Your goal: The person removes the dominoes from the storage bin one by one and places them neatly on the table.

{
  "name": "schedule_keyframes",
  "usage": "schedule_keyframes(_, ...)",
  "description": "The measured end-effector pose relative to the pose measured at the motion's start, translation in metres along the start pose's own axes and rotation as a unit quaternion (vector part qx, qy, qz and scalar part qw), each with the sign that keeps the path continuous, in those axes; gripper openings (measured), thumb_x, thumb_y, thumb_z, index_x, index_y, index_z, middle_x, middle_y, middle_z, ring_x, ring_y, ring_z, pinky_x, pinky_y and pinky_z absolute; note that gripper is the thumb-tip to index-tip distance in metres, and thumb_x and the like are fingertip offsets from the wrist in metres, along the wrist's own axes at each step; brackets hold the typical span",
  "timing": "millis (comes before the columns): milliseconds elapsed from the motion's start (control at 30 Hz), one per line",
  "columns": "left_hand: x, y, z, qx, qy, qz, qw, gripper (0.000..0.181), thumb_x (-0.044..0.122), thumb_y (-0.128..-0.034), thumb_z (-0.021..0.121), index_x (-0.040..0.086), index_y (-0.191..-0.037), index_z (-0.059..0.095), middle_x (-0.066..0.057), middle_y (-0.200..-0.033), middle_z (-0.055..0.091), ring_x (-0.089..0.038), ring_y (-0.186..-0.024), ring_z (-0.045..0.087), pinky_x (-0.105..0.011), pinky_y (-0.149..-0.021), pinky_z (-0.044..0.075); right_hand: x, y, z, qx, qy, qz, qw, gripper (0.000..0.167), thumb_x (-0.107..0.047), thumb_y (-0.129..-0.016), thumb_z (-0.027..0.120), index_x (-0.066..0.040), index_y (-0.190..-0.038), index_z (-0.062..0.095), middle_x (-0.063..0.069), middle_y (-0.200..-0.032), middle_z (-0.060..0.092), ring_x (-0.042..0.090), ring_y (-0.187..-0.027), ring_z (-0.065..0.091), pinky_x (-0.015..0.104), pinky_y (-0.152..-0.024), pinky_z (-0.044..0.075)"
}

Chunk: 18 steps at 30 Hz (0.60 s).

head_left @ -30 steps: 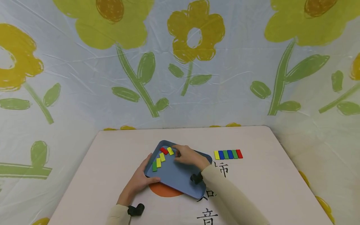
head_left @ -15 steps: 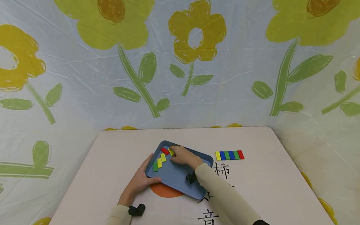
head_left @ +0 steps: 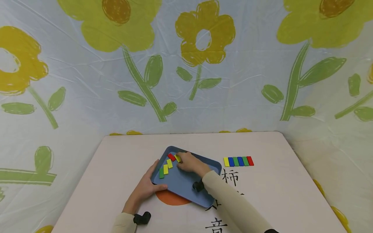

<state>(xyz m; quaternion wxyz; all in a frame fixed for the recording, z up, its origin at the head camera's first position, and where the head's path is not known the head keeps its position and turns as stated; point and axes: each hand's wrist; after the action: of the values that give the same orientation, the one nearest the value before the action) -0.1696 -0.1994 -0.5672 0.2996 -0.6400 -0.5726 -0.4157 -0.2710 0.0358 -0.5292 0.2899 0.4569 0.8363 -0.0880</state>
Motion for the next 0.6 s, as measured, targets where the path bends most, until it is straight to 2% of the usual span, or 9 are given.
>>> schedule_keyframes(167, 0.000, 0.000, -0.001, 0.000, -0.004, -0.005, 1.0000, 0.114, 0.041, -0.0770, 0.090, 0.028, -0.166, 0.019, -0.008, -0.171, 0.023, -0.038, -0.156, 0.024, -0.068, -0.123, 0.020, 0.000, 0.005, -0.003, 0.003, 0.005, -0.014, 0.9999, 0.045, -0.021, -0.098, 0.069, -0.003, -0.138, 0.060, 0.008, -0.111, 0.070, 0.010, -0.074, 0.054, 0.026, -0.073, 0.050)
schedule_keyframes(300, 0.002, -0.001, -0.001, 0.001, 0.000, -0.005, 1.0000, 0.114, 0.041, -0.0767, 0.090, 0.027, -0.166, 0.020, -0.008, -0.171, 0.023, -0.038, -0.156, 0.024, -0.068, -0.123, 0.020, 0.004, 0.006, -0.007, 0.005, -0.013, -0.019, 0.9997, 0.049, -0.018, -0.097, 0.072, -0.003, -0.141, 0.057, 0.004, -0.090, 0.065, 0.009, -0.066, 0.052, 0.025, -0.067, 0.046)
schedule_keyframes(433, 0.003, -0.001, -0.002, -0.002, -0.003, -0.006, 1.0000, 0.114, 0.041, -0.0767, 0.090, 0.027, -0.166, 0.020, -0.008, -0.171, 0.023, -0.038, -0.156, 0.024, -0.069, -0.123, 0.021, 0.009, 0.005, -0.008, -0.013, -0.019, -0.017, 0.9996, 0.056, -0.018, -0.097, 0.071, -0.005, -0.148, 0.052, -0.002, -0.074, 0.057, 0.008, -0.062, 0.050, 0.023, -0.062, 0.042)
schedule_keyframes(600, 0.001, 0.001, 0.000, -0.004, -0.001, -0.002, 1.0000, 0.113, 0.040, -0.0772, 0.089, 0.027, -0.166, 0.020, -0.009, -0.171, 0.023, -0.038, -0.155, 0.026, -0.068, -0.122, 0.023, 0.011, 0.004, -0.006, -0.035, -0.010, -0.004, 0.9993, 0.059, -0.022, -0.097, 0.071, -0.007, -0.151, 0.050, -0.002, -0.079, 0.059, 0.009, -0.065, 0.051, 0.024, -0.065, 0.044)
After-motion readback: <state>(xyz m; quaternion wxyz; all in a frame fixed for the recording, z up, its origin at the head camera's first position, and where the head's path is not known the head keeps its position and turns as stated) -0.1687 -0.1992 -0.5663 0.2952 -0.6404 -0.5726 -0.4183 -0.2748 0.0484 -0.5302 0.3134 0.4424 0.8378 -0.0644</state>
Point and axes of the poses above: each hand's wrist, its own y-axis away from the middle knuckle, its own z-axis out of the palm, x = y × z
